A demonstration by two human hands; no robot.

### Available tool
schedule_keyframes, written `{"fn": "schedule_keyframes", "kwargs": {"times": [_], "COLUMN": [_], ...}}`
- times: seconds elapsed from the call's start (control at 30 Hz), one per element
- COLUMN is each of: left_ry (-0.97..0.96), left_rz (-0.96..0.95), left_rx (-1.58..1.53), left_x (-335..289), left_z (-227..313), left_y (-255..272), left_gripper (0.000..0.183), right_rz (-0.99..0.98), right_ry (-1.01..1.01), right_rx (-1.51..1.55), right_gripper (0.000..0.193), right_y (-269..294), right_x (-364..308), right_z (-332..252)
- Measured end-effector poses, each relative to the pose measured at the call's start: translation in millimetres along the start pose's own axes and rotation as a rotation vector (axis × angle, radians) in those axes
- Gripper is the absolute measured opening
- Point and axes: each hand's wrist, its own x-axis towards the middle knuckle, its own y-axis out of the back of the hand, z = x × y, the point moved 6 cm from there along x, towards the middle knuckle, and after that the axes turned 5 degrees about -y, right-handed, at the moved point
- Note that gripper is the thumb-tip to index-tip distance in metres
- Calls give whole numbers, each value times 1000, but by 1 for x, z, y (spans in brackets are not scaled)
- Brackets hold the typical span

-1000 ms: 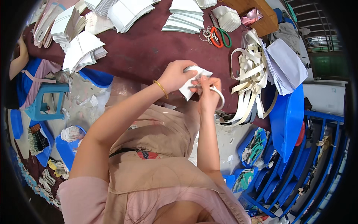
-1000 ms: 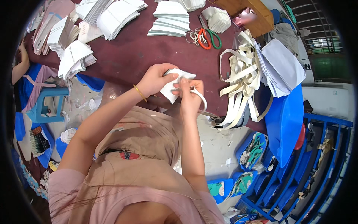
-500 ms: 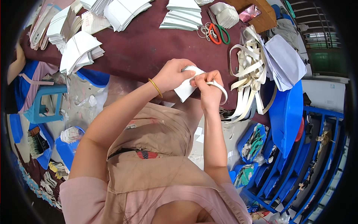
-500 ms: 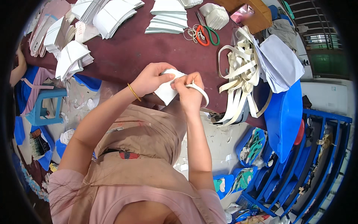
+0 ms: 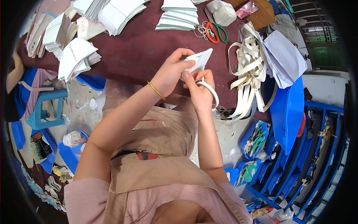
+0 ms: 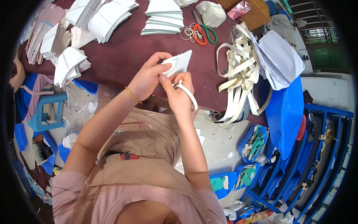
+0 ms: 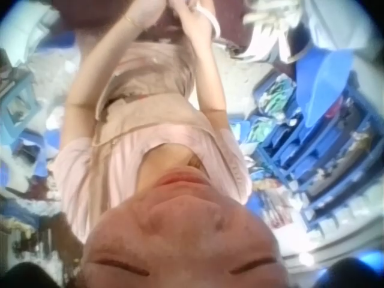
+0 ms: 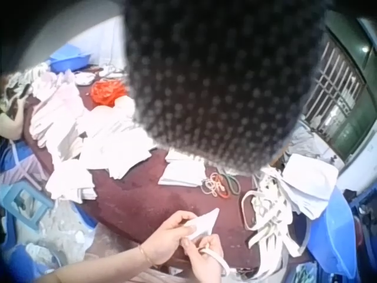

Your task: Manually organizing and stacking small white fabric shoe components.

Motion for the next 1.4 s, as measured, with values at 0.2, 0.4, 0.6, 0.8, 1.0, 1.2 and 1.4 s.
{"fn": "schedule_keyframes", "kwargs": {"times": [0.2,0.4,0.6,0.8,1.0,1.2,1.4], "left_ry": [-37,32,44,168,304,260,31], "left_rz": [64,58,115,-21,-124,-300,-95], "left_rx": [42,85,150,61,-66,15,341], "left_x": [-9,-7,6,6,-2,3,7], "left_z": [-5,-15,-36,-43,-41,-27,-25], "left_y": [0,6,20,19,11,18,44], "left_gripper": [24,23,25,26,32,50,39], "right_rz": [-11,-94,-128,-193,-116,-284,-26], "right_ry": [-40,-92,-176,-169,-114,-190,-90], "right_rx": [24,192,327,598,468,964,497], "right_gripper": [27,26,27,29,27,25,25], "right_y": [-3,-2,5,7,14,8,7], "right_x": [9,0,3,-3,-3,-4,-5], "right_z": [2,-2,10,9,19,24,29]}}
